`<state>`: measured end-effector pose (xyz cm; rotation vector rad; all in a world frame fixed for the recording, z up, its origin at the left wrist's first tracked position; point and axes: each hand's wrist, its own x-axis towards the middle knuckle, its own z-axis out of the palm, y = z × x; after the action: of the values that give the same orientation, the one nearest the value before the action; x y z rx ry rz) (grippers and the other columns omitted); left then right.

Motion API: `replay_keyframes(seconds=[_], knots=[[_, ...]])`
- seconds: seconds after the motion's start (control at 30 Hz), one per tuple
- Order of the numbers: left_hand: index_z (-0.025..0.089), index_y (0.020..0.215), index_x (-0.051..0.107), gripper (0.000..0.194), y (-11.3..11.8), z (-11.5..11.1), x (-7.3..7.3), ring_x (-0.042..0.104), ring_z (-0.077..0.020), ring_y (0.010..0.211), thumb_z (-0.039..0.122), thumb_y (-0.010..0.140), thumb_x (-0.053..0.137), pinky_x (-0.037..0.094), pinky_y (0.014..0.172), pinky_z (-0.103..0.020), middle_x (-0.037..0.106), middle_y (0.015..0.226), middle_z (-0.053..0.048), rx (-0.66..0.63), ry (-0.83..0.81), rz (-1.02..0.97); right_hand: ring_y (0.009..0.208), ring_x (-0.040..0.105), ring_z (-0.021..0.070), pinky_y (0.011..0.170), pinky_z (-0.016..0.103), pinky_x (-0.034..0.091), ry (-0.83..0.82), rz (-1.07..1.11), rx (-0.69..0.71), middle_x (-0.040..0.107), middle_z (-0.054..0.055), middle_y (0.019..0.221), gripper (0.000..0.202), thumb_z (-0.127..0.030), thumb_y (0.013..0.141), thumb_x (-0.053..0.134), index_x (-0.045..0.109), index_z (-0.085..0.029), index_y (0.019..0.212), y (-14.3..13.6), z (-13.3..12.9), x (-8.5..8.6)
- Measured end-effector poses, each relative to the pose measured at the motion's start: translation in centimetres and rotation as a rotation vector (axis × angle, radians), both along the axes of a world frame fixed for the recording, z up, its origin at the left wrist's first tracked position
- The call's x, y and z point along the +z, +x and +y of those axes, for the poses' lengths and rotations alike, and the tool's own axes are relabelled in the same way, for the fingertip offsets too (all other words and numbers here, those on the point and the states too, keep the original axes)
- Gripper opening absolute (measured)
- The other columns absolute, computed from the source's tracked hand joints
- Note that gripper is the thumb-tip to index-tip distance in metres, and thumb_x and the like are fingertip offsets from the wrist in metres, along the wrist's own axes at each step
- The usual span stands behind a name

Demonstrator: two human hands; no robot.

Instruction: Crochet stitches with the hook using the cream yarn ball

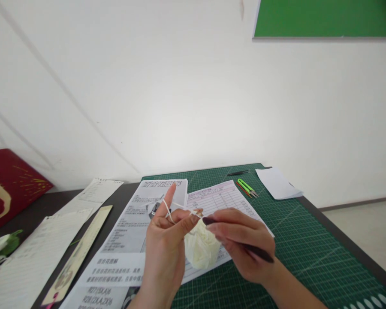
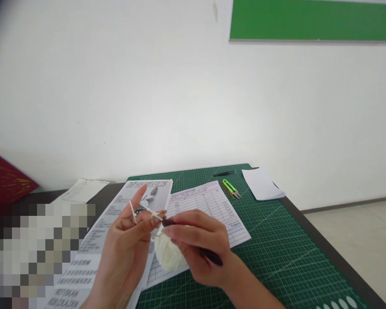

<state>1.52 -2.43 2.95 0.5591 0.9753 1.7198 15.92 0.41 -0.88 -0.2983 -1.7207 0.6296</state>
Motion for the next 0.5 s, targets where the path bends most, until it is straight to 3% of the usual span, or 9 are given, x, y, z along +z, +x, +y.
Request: replay_keyframes(seconds=[0.1, 0.27, 0.33, 0.5], knots=[[0.015, 0.136, 0.045, 0.085, -0.12, -0.01, -0.02, 0.065, -0.0088, 0.058, 0.005, 0.058, 0.079, 0.049, 0.074, -0.023, 0.069, 0.055, 0.006, 0.003, 0.008, 0.007, 0.1, 0.066, 0.0261, 0.081, 0.041, 0.058, 0.256, -0.126, -0.069, 0.069, 0.015, 0.108, 0.051, 0.001, 0.078, 0.053, 0.059, -0.018, 0.126, 0.22, 0.0, -0.44], [0.021, 0.136, 0.045, 0.086, -0.05, -0.21, -0.25, 0.065, -0.0083, 0.061, 0.006, 0.059, 0.08, 0.049, 0.077, -0.023, 0.071, 0.057, 0.006, 0.072, 0.055, 0.052, 0.106, 0.064, 0.0269, 0.084, 0.041, 0.058, 0.38, -0.205, -0.119, 0.071, 0.017, 0.105, 0.051, -0.001, 0.08, 0.053, 0.054, -0.014, 0.13, 0.19, 0.09, -0.77], [0.023, 0.136, 0.047, 0.085, -0.04, -0.25, -0.32, 0.065, -0.0077, 0.059, 0.007, 0.06, 0.08, 0.049, 0.074, -0.022, 0.07, 0.057, 0.006, 0.1, 0.071, 0.083, 0.103, 0.065, 0.0265, 0.083, 0.042, 0.058, 0.277, -0.148, -0.082, 0.071, 0.015, 0.107, 0.05, -0.001, 0.08, 0.053, 0.057, -0.018, 0.127, 0.03, -0.04, -0.43], [0.027, 0.133, 0.051, 0.082, 0.2, -0.44, -0.22, 0.068, -0.0113, 0.065, 0.009, 0.058, 0.081, 0.052, 0.073, -0.023, 0.07, 0.057, 0.006, 0.174, 0.133, 0.159, 0.089, 0.068, 0.0233, 0.076, 0.038, 0.056, -0.303, 0.148, 0.151, 0.074, 0.008, 0.097, 0.028, -0.01, 0.082, 0.06, 0.072, -0.025, 0.103, -0.58, -0.16, 0.01]])
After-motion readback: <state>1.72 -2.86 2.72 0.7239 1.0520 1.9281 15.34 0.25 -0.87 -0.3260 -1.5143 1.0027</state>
